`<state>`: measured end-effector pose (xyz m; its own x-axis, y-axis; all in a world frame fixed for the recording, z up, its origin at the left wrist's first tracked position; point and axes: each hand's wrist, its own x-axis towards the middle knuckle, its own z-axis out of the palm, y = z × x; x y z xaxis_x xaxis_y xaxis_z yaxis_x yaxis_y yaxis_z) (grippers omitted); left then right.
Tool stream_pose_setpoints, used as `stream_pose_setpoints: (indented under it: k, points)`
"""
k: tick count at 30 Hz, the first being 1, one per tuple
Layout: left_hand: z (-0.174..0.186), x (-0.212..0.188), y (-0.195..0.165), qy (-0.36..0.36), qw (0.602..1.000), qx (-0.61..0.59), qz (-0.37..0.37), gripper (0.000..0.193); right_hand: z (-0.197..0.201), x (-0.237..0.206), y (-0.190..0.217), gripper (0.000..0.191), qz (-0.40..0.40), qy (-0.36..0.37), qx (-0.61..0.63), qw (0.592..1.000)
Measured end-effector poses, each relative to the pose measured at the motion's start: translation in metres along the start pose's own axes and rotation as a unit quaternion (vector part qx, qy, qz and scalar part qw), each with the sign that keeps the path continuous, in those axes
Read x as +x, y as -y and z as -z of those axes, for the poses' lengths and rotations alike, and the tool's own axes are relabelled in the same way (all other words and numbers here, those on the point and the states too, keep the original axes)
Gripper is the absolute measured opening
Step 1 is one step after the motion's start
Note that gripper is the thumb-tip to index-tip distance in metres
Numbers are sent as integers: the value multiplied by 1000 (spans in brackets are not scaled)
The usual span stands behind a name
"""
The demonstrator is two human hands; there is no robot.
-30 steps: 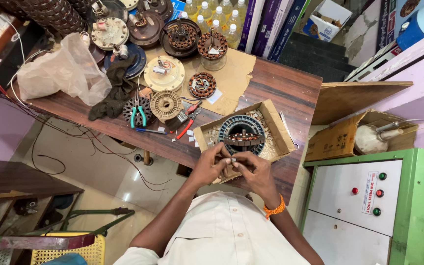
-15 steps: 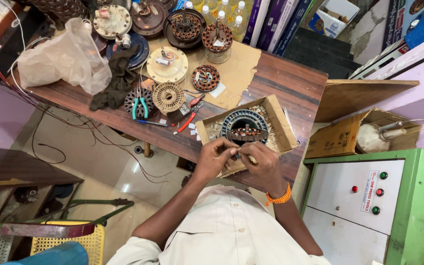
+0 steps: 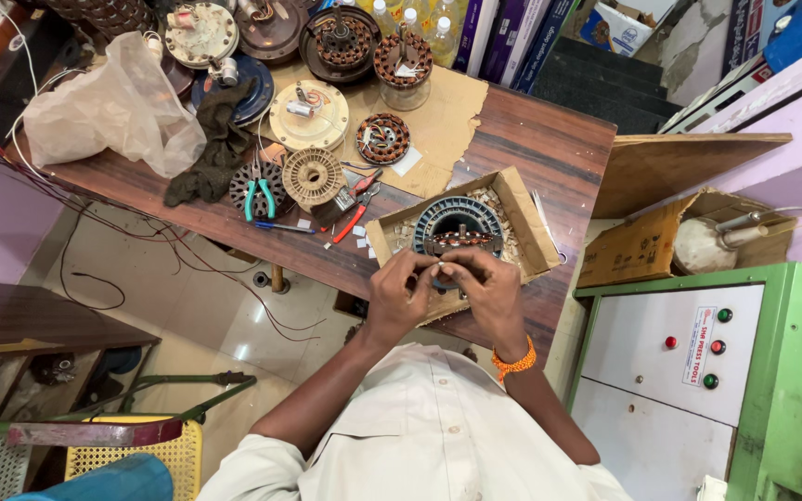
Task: The person works on a motor stator placed in a cardboard box, using a screwdriver and pliers to adjust and secure copper windings. They repeatedly insert and remove small white insulating pieces between the windings while manipulating the stator with both hands.
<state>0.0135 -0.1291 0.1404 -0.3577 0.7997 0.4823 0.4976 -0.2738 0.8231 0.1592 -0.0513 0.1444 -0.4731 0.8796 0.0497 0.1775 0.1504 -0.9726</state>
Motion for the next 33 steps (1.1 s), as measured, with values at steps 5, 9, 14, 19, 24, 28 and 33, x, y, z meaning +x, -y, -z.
stream_pose_setpoints:
  k: [5, 9, 14, 19, 24, 28, 33]
  points:
    - [-4, -3, 6, -9, 998, 43, -46, 11, -6, 5, -14, 11, 34, -17, -28, 999]
    - [-13, -2, 14, 5, 968, -195, 155, 19, -7, 7, -32, 8, 111, -31, 110, 987]
    - [-19, 1, 8, 26, 942, -256, 216, 13, 1, -3, -47, 13, 77, 27, 237, 968]
    - [-18, 2, -13, 14, 1000, 15, -20, 18, 5, -7, -48, 17, 80, -47, 114, 989]
    - [-15, 8, -17, 51, 996, -61, 46, 15, 1, -10, -33, 16, 156, -84, 18, 984]
    - [3, 10, -7, 94, 995, 11, 27, 14, 1, -10, -17, 18, 286, -128, -132, 940]
    - [19, 9, 5, 102, 993, 27, -47, 16, 0, -10, -8, 20, 219, -47, -85, 971]
